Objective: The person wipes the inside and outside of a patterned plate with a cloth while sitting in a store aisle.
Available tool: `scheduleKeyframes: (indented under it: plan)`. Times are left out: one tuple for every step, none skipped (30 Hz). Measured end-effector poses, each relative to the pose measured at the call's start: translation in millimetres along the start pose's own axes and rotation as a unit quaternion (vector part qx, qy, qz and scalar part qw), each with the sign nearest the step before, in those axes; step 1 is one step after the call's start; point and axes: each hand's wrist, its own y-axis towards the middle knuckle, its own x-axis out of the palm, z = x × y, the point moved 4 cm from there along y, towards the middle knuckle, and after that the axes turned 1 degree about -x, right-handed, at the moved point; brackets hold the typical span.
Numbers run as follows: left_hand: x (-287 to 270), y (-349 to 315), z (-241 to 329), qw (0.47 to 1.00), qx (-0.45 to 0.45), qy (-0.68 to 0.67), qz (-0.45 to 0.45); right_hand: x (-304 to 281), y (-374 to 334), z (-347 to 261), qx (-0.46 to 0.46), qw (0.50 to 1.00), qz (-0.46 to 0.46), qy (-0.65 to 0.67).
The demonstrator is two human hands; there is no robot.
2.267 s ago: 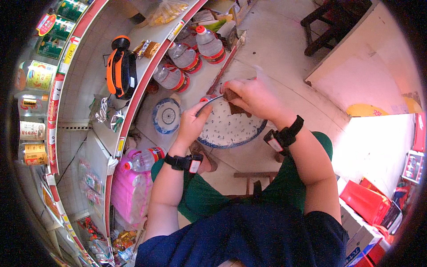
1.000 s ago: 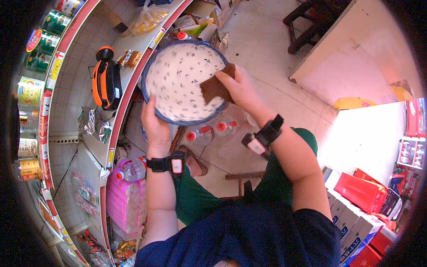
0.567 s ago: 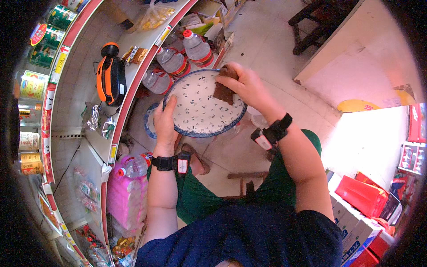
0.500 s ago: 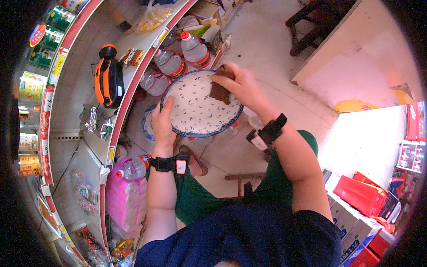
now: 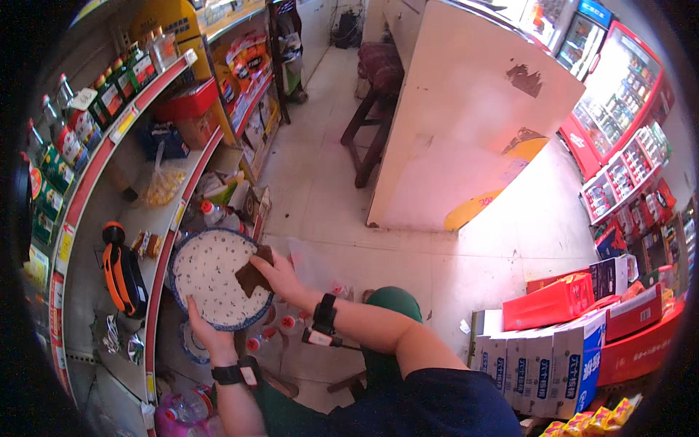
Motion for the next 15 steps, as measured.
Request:
scheduleKeyframes:
  plan:
    - [5.9,-0.9,-6.0,1.000,-0.007,-0.002,-0.014,-4.7,4.4,8.2,-0.008,0.999,-0.006,0.043]
    - [8.5,-2.1,-6.5,1.000,-0.004,-0.002,-0.021,-0.3,3.0,2.5,-0.015,0.999,-0.007,0.043]
    - [12.9,-4.4,-8.2,1.000,-0.002,-0.002,-0.008,3.7,-1.6,-9.3,0.006,0.999,0.001,0.046]
    - [14.5,-5.6,-9.3,1.000,0.001,-0.001,0.006,6.3,-4.4,-15.1,0.028,0.998,0.008,0.050]
    - [16.8,-6.1,-10.5,1.000,0.011,0.006,-0.005,6.1,-4.3,-12.8,0.017,0.999,0.012,0.036]
    - [16.8,-5.1,-12.4,1.000,0.012,0.008,-0.012,8.5,-4.9,-6.2,0.010,0.999,0.013,0.037]
    - [16.3,-3.8,-13.8,1.000,0.021,0.002,-0.012,11.3,-5.8,0.5,-0.005,0.998,0.019,0.062]
    - [19.6,-2.8,-14.1,1.000,0.029,-0.003,-0.011,14.1,-7.2,2.0,-0.019,0.996,0.024,0.086]
    - [25.1,-4.4,-15.2,1.000,0.026,-0.014,-0.001,15.3,-10.7,4.9,-0.010,0.998,0.022,0.057]
    - [27.8,-3.2,-17.8,1.000,0.028,-0.013,-0.005,17.7,-12.7,7.2,-0.014,0.998,0.021,0.058]
    - [24.7,-3.3,-20.7,1.000,0.024,-0.017,0.012,21.8,-17.4,10.9,-0.040,0.998,0.029,0.025]
    - [23.1,-2.7,-24.9,0.999,0.017,-0.020,0.026,22.5,-21.3,16.1,-0.067,0.997,0.039,-0.009]
    - [23.4,-2.8,-28.7,0.999,0.005,-0.020,0.029,19.8,-22.0,25.2,-0.021,0.999,0.016,-0.021]
    - [17.0,-0.2,-29.1,0.999,0.007,-0.020,0.029,20.9,-24.3,30.8,-0.022,0.999,0.014,-0.020]
    - [8.2,4.9,-31.6,0.999,0.000,-0.024,0.021,24.4,-26.2,34.7,-0.013,0.999,-0.008,-0.029]
